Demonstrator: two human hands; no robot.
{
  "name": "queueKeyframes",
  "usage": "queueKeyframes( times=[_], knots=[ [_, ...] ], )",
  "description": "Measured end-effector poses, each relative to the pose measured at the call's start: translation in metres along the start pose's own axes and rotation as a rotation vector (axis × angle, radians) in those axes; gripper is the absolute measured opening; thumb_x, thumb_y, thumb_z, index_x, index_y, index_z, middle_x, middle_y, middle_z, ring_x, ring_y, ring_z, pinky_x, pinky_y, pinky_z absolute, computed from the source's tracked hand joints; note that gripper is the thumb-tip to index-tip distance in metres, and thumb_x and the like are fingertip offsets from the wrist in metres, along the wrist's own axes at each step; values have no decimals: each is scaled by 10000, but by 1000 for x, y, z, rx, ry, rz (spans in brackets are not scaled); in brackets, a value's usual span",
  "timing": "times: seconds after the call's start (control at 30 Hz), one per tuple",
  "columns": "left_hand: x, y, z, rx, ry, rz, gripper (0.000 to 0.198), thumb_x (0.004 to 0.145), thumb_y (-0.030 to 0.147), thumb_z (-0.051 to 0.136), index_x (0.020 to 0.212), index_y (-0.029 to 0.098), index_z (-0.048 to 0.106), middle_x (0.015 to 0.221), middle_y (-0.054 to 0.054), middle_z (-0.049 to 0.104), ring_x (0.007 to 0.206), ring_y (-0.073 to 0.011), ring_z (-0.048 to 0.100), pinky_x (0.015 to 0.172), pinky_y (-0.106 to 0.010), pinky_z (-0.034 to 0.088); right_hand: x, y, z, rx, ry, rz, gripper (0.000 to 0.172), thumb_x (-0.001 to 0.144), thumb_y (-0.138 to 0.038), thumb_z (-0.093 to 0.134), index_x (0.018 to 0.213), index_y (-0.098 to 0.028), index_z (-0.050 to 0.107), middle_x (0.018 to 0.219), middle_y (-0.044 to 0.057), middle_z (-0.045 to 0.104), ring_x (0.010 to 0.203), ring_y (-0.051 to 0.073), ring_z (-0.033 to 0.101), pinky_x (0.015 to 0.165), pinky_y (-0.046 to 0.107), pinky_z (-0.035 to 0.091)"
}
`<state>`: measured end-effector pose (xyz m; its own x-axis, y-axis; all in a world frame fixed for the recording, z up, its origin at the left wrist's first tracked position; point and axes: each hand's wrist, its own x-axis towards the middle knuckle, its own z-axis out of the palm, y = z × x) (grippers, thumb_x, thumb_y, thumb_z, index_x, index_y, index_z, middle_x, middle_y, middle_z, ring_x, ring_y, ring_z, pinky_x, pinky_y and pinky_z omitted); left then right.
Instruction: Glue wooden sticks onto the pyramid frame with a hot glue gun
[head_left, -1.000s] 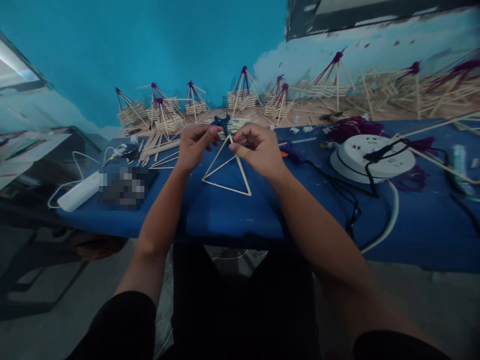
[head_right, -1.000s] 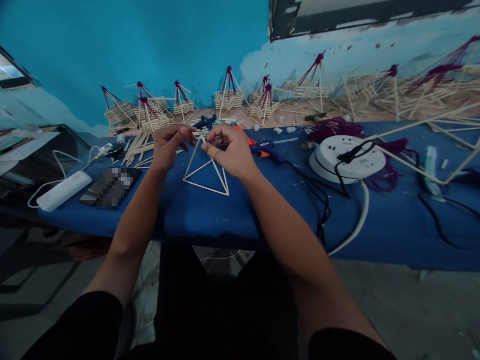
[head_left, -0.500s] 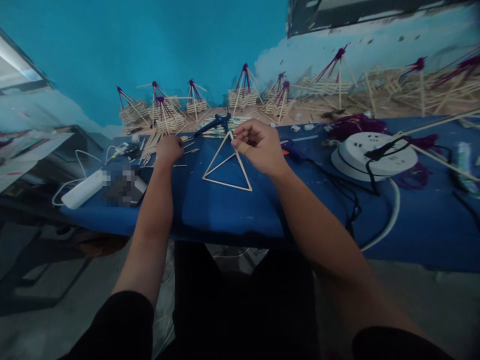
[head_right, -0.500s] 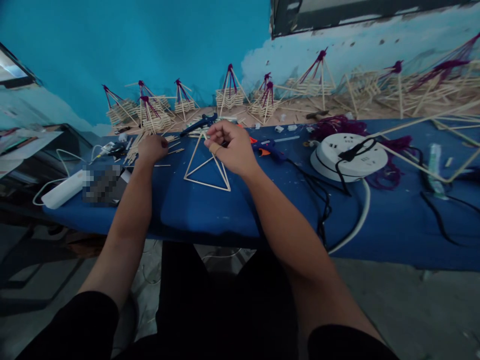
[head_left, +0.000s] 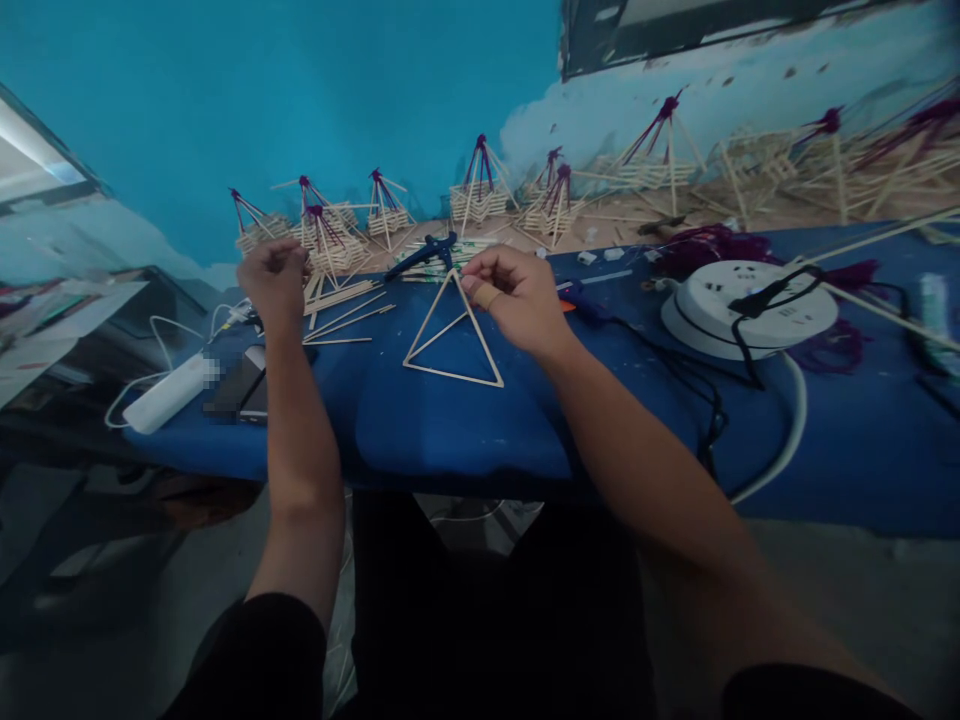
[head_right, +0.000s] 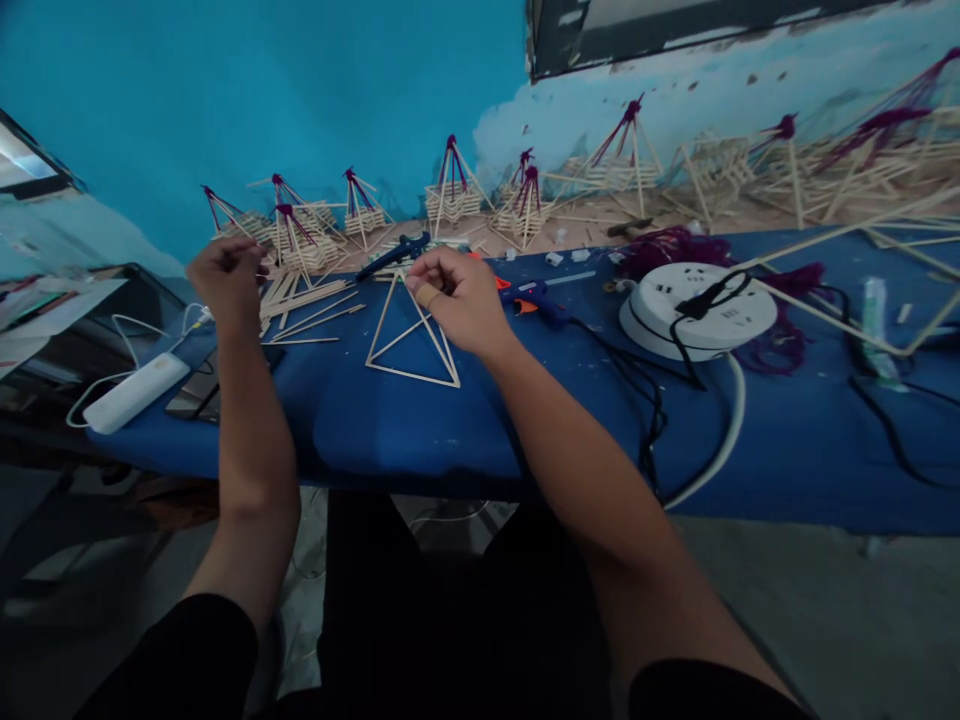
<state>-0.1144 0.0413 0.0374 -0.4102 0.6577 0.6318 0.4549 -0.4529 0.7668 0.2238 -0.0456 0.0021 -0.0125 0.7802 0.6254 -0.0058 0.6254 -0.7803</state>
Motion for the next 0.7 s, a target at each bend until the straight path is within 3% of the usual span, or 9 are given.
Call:
queueKeyframes(
  times=[0.13,0.23,0.37,0.5,0.7],
  knots=[
    [0,-11,-4,148,-104,59,95,807,246,852,854,219,775,695,37,734,665,-136,636,720,-350,570,-1,1,0,-5,-8,-10,237,876,-446,862,909,-240,749,768,-4,653,694,154,587,651,322,500],
    [-7,-6,-3,284,-185,118,87,794,188,851,856,197,791,732,42,743,723,-133,641,819,-370,570,-1,3,0,8,5,-23,202,877,-406,856,899,-235,750,751,-7,652,665,153,589,623,315,483],
    [-18,7,-3,540,-391,69,149,826,241,796,962,199,840,916,-47,840,896,-225,751,902,-390,581,0,5,0,12,17,-37,234,880,-439,874,887,-235,761,730,-15,646,637,145,585,609,307,477],
    [-23,7,-2,803,-628,63,235,767,193,772,982,237,858,994,-77,869,1042,-318,773,970,-447,591,0,5,0,13,9,-36,306,893,-511,902,886,-243,756,741,-12,654,639,143,587,605,302,481],
    [-23,-12,10,993,-940,43,233,646,151,768,848,249,832,907,-82,809,960,-321,743,939,-464,595,0,-2,-1,1,30,-16,280,913,-490,869,878,-240,747,732,-18,654,628,133,603,606,299,500]
  ],
)
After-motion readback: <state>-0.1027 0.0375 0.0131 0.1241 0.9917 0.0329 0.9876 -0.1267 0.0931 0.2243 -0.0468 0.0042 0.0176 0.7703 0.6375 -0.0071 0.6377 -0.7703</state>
